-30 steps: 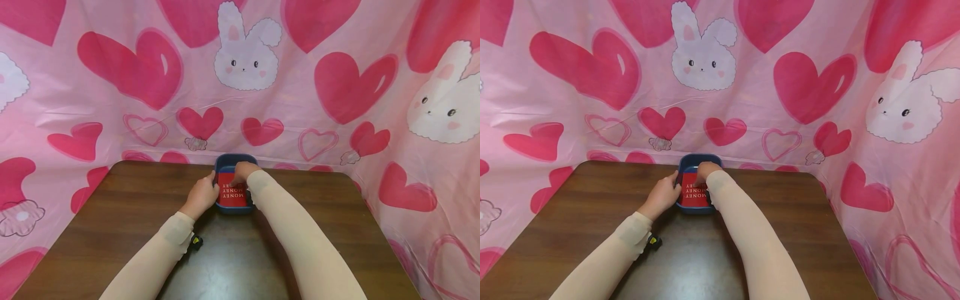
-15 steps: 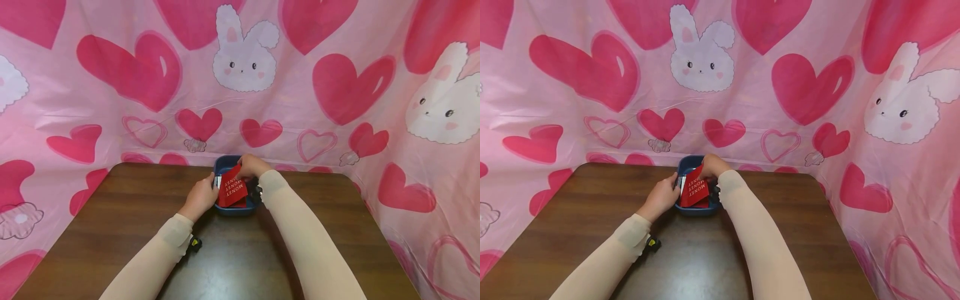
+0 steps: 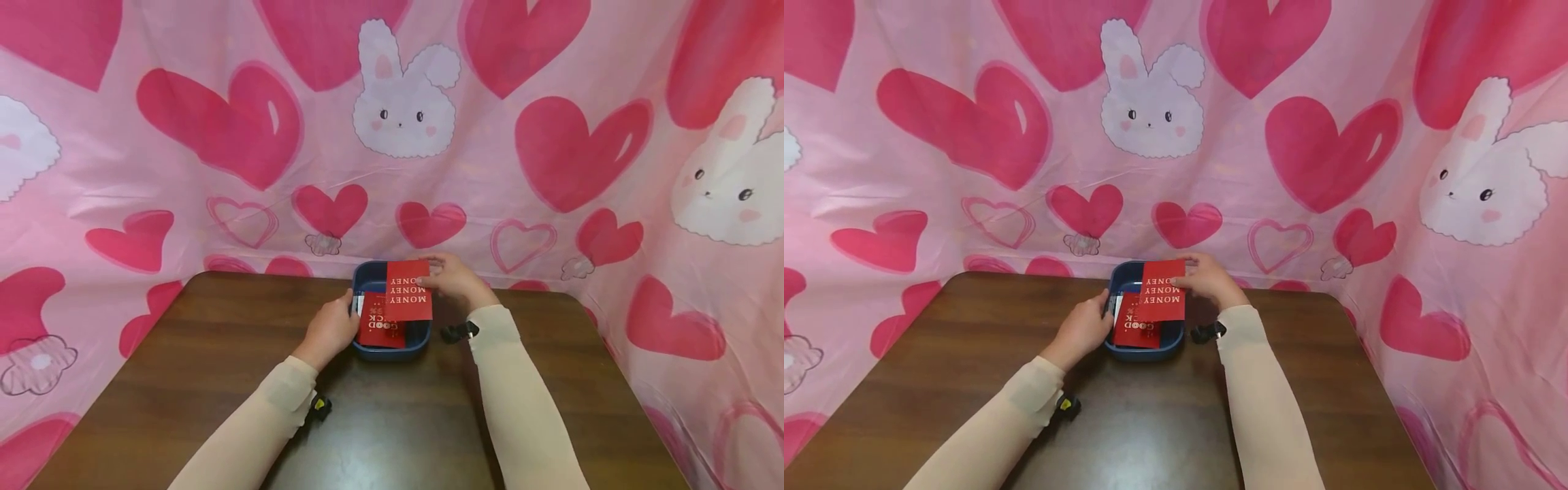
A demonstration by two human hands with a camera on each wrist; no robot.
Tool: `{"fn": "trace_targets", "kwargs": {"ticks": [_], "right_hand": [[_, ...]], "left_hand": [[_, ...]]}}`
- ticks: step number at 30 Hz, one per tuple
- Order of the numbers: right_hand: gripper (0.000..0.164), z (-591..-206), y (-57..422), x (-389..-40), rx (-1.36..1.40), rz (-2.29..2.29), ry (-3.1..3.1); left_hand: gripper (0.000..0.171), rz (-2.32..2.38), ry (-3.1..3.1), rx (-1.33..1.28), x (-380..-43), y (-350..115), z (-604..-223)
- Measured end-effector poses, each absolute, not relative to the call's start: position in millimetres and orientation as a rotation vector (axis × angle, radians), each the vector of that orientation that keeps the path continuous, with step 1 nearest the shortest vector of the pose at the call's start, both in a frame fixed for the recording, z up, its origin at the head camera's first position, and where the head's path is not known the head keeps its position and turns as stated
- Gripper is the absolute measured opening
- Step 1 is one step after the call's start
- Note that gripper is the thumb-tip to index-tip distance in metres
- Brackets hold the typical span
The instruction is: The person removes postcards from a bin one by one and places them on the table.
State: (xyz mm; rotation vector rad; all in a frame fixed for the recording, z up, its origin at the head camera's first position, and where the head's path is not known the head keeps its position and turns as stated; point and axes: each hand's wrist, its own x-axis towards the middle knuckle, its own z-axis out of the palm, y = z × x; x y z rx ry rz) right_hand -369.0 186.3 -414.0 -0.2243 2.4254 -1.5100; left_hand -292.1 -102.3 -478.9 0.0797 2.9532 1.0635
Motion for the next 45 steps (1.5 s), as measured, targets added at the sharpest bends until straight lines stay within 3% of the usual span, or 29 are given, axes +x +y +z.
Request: {"fn": "trace_targets", "kwargs": {"ticks": [9, 18, 27, 45], "right_hand": [[0.079, -438, 249, -359, -0.147, -1.763, 2.273], [0.078, -459, 282, -357, -0.047, -1.727, 2.323], [0.076, -481, 273, -364, -0.024, -1.44, 2.434], [0.075, -486, 249, -364, -0.008, -1.076, 2.713]], "left_hand": [[0.066, 0.995, 2.993, 0.105, -288, -103, -478], [0.068, 1.016, 2.958, 0.077, -289, -107, -475], [0.069, 1.009, 2.956, 0.056, -290, -110, -474], [0.07, 0.995, 2.945, 0.058, -291, -106, -474]]}}
